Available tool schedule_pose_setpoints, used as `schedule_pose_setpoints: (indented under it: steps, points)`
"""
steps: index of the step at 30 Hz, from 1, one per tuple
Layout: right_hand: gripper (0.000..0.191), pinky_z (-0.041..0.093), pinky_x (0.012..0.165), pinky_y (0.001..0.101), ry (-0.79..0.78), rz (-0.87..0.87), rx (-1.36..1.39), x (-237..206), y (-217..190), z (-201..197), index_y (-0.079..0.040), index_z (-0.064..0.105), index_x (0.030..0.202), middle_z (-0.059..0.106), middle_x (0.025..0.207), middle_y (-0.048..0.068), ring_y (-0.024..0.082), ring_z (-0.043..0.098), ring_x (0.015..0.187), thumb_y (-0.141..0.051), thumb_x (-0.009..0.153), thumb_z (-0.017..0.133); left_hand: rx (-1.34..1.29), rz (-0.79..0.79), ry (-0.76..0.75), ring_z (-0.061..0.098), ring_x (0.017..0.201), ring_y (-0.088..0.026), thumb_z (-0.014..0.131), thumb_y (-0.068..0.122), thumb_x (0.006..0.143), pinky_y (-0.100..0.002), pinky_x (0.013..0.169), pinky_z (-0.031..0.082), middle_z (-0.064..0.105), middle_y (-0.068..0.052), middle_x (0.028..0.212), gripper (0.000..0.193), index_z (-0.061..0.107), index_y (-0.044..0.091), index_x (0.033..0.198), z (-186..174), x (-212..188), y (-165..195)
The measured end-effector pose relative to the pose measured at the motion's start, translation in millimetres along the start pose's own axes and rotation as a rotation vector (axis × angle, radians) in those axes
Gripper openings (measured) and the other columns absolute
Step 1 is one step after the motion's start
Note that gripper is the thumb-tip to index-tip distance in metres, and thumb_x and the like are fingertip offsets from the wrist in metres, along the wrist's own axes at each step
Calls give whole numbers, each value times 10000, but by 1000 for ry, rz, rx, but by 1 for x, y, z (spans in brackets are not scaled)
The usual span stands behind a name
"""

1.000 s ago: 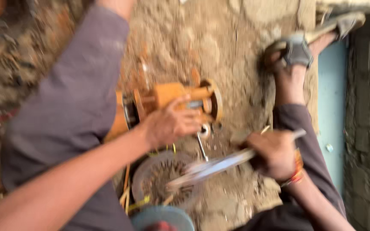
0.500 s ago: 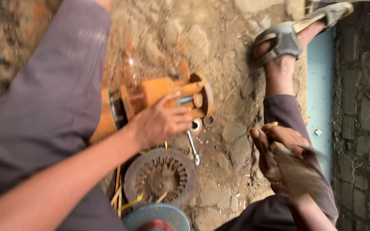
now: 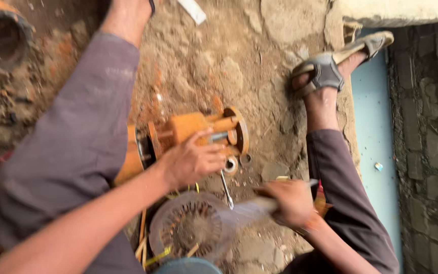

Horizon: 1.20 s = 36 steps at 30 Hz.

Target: The person sits on the ground and uses a wrench and hammer to tighten bolts on a cylindrical orange motor component. They repeatedly adjust the component and strike the wrench with a hammer to secure the assembly.

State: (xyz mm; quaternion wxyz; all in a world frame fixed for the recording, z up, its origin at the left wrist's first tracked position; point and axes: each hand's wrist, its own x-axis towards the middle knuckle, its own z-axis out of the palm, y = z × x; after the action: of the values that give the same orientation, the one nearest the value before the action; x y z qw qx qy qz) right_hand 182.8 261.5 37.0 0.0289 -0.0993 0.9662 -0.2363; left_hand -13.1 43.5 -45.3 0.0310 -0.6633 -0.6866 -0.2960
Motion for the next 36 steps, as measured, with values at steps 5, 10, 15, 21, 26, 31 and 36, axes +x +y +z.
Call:
schedule_pose_setpoints:
  steps: [5,10,15,21,26,31,36]
  points:
    - [208,486,450,430,-179,-223,-314,4,-6,16,-63,645,814,628,658,102,288,645,566,-176,713,787,10,66,-1,633,1241,-142,648,71,899,-575,1181,323,742,18,1197,218,752,208,1032,-6,2,0]
    - [323,447,496,387,249,137,84,-13,4,-4,-125,512,706,505,629,54,240,580,527,-203,896,761,83,16,-39,630,1269,-114,640,63,917,-525,1242,310,737,51,1270,214,749,225,1005,8,-1,-2]
    - [130,450,369,409,-226,-54,-225,3,13,27,-57,622,786,608,656,89,268,594,440,-135,792,726,118,54,-203,631,1252,-157,669,85,883,-568,1202,270,749,1,1169,167,771,191,962,16,-9,7]
    - [231,492,486,391,-38,-2,-53,-14,10,17,-70,709,918,622,695,66,263,616,537,-164,707,711,28,-6,-180,625,1259,-117,686,106,898,-535,1253,219,740,48,1233,199,773,213,1042,12,-10,12]
    - [99,512,519,415,-135,86,-50,-26,21,20,-122,696,811,638,663,55,261,641,595,-196,764,742,63,27,-217,545,1360,-152,675,86,897,-539,1254,215,690,38,1331,252,747,204,1107,16,-8,6]
    - [183,543,600,421,-467,-80,-135,-34,20,84,-75,681,814,644,719,86,293,664,702,-251,843,723,464,-45,-266,375,1477,-233,790,267,753,-463,1231,217,423,-32,1598,783,483,171,1466,-6,4,9]
    - [130,555,742,417,-557,-138,-277,-26,17,101,-61,695,839,661,806,107,288,670,803,-187,806,705,223,-672,-421,269,1459,-512,908,673,451,-639,1171,224,244,-318,1614,1489,215,12,1591,-31,26,7]
